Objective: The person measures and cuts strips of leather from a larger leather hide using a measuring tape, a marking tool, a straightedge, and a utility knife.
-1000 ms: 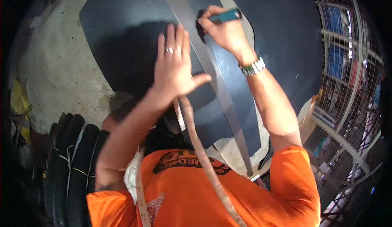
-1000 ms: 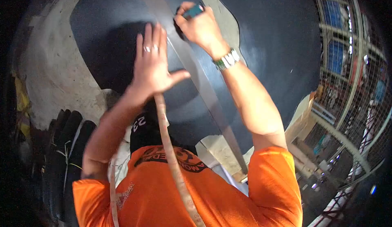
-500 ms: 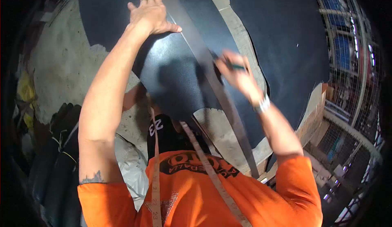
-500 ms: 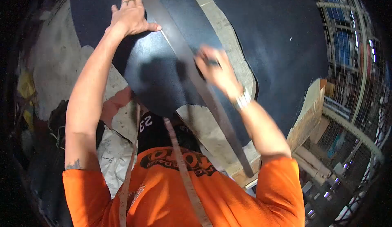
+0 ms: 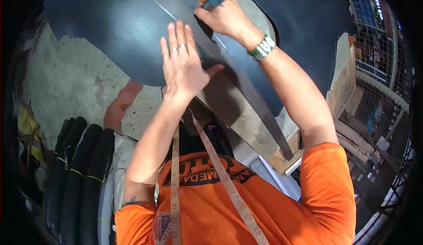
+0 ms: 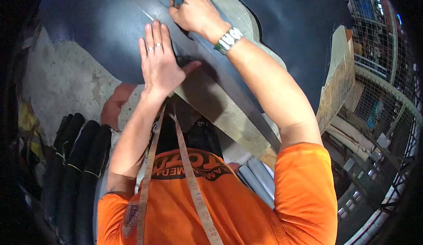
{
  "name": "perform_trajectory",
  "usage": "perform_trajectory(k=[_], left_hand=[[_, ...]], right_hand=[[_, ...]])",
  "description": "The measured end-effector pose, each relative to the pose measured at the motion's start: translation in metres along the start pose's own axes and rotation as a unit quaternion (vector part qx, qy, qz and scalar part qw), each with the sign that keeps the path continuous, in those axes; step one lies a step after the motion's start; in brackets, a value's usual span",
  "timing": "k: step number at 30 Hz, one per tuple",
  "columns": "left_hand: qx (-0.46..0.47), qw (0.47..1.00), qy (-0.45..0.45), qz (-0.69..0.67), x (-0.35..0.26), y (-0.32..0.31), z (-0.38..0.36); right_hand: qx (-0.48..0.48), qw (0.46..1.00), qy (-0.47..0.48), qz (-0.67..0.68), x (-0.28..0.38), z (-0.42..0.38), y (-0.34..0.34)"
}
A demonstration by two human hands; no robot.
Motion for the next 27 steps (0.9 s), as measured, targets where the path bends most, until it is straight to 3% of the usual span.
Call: perform_trajectory(k=[3,4,5,7,8,9,12,13,15,18,19,20,21,24,27], left_hand=[[-0.016,0.997,0.001,0.070,-0.007,-0.003,-0.003],[-0.005,0.996,0.002,0.090,-0.009,-0.002,-0.002],[0.014,0.992,0.009,0.122,-0.011,-0.003,-0.002],[0.055,0.987,0.031,0.150,-0.011,-0.005,0.003],[0.078,0.982,0.042,0.169,-0.009,-0.005,0.004],[0.097,0.977,0.048,0.185,-0.011,-0.004,0.007],[0.134,0.968,0.065,0.202,-0.017,-0.012,0.008],[0.140,0.966,0.070,0.207,-0.015,-0.013,0.009],[0.178,0.958,0.090,0.205,-0.014,-0.007,0.007],[0.242,0.953,0.102,0.151,-0.019,-0.005,0.003],[0.092,0.979,0.044,0.179,-0.027,-0.014,-0.011],[-0.064,0.973,-0.008,0.221,-0.036,-0.023,-0.033],[-0.031,0.984,-0.068,0.161,-0.049,-0.039,-0.043],[-0.072,0.994,-0.008,0.079,-0.163,-0.058,-0.142],[-0.059,0.997,0.037,0.045,-0.199,-0.059,-0.159]], right_hand=[[-0.017,1.000,0.000,-0.015,-0.035,0.005,-0.013],[-0.011,0.997,0.050,-0.063,-0.008,0.006,-0.006],[-0.003,0.996,-0.013,0.089,0.000,0.000,0.004],[-0.013,0.999,-0.035,-0.008,-0.016,-0.009,0.001],[0.067,0.975,0.073,-0.198,-0.042,-0.015,-0.030],[0.011,0.999,-0.007,-0.049,-0.037,-0.044,0.001],[0.036,0.998,-0.039,0.031,-0.020,-0.157,0.040],[0.051,0.998,0.008,0.028,-0.022,-0.198,0.049],[0.080,0.990,-0.106,0.050,-0.034,-0.262,0.066],[0.040,0.998,-0.009,0.042,-0.029,-0.282,0.069],[0.039,0.998,0.033,0.030,-0.031,-0.284,0.067],[0.040,0.998,-0.019,0.049,-0.034,-0.283,0.069],[0.047,0.998,-0.033,0.040,-0.032,-0.282,0.071],[0.014,1.000,-0.012,0.023,-0.033,-0.287,0.072],[0.006,1.000,-0.008,0.012,-0.034,-0.287,0.070]])
Point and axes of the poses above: each hand's wrist, its own z-axis towards the middle knuckle, its own y-axis out of the back of the hand, x = y × z, the point moved 8 cm from there along z, towards the middle knuckle, and after that the axes turned 14 degrees about z, right-handed, at the moved point
